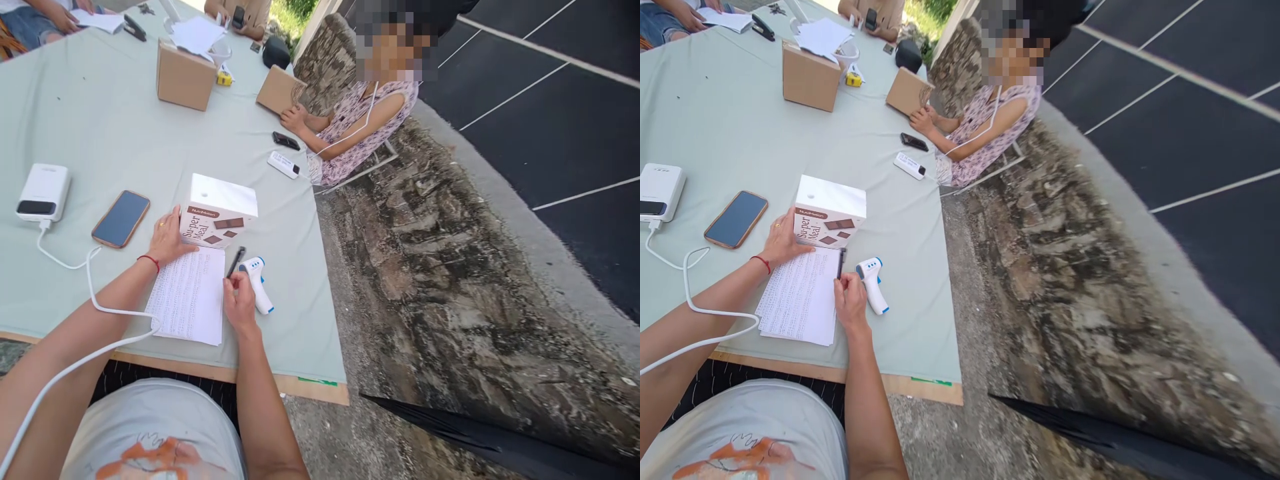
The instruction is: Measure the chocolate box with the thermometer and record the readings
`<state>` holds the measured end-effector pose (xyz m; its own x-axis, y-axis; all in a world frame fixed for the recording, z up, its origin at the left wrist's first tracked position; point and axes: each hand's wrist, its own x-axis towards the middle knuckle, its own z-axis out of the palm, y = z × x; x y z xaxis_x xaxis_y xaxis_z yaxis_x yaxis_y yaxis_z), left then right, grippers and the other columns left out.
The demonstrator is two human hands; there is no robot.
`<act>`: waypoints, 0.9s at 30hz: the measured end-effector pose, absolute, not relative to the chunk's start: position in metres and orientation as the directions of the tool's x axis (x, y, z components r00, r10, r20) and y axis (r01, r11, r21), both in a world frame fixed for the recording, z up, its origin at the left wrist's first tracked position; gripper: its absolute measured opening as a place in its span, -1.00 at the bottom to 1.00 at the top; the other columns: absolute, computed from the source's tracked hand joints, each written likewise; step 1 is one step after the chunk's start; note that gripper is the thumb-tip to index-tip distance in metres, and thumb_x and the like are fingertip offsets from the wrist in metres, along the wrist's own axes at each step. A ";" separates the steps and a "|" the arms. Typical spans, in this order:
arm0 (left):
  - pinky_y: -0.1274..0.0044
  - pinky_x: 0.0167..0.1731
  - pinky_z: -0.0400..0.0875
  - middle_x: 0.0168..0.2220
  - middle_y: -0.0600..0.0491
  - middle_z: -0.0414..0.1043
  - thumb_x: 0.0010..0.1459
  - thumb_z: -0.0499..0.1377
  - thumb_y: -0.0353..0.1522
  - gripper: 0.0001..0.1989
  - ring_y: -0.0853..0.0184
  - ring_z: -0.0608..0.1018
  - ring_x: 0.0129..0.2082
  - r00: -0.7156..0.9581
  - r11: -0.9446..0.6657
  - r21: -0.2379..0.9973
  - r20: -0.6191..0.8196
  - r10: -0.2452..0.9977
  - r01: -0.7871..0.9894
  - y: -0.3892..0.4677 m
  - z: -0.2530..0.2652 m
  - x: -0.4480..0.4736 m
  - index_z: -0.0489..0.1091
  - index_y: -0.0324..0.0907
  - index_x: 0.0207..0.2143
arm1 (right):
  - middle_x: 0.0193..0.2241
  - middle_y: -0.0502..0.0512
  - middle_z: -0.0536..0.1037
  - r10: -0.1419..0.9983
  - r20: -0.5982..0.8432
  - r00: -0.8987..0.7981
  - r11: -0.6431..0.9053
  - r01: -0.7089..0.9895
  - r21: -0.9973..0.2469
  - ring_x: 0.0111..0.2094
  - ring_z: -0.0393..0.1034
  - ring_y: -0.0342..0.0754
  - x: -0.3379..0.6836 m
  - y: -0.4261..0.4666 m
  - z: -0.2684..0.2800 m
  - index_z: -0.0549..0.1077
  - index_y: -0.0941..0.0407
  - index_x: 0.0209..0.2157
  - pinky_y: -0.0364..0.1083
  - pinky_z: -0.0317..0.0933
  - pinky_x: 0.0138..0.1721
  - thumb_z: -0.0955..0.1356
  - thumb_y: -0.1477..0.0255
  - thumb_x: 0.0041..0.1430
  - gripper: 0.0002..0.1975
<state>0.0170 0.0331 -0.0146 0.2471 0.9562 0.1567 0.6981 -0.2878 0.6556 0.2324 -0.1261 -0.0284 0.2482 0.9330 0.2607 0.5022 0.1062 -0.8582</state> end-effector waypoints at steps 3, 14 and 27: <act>-0.19 0.44 0.09 0.44 -0.20 0.28 -0.03 0.51 -0.10 0.29 -0.31 0.22 0.49 0.262 -0.294 0.657 0.150 0.953 0.694 0.033 -0.014 0.016 -0.16 0.01 0.58 | -0.50 -0.10 0.39 0.883 0.127 0.452 0.040 0.197 -0.980 -0.43 0.28 -0.08 0.215 -0.120 -0.035 0.34 0.00 -0.36 -0.04 0.27 -0.29 0.42 0.06 0.20 -0.67; -0.16 0.42 0.14 0.44 -0.22 0.26 -0.02 0.48 -0.13 0.22 -0.28 0.23 0.48 0.280 -0.317 0.649 0.164 0.946 0.691 0.033 -0.013 0.016 -0.10 -0.04 0.56 | -0.50 -0.05 0.52 0.885 -0.085 0.457 -0.110 0.029 -0.993 -0.43 0.31 -0.09 0.190 -0.109 -0.032 0.50 0.04 -0.44 -0.04 0.31 -0.29 0.45 0.23 -0.08 -0.80; -0.17 0.42 0.14 0.48 -0.19 0.22 0.05 0.46 -0.11 0.29 -0.28 0.22 0.48 0.309 -0.347 0.613 0.172 0.935 0.710 0.035 -0.018 0.015 -0.28 0.01 0.60 | -0.45 -0.01 0.55 0.917 -0.045 0.396 -0.111 0.145 -0.983 -0.37 0.40 -0.03 0.189 -0.110 -0.030 0.53 0.04 -0.41 -0.02 0.39 -0.23 0.40 0.25 -0.01 -0.83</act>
<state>0.0149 0.0345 -0.0181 0.3089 0.9355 0.1717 0.7096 -0.3468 0.6133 0.1892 -0.1095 -0.0299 0.3959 0.9172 -0.0453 0.1452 -0.1113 -0.9831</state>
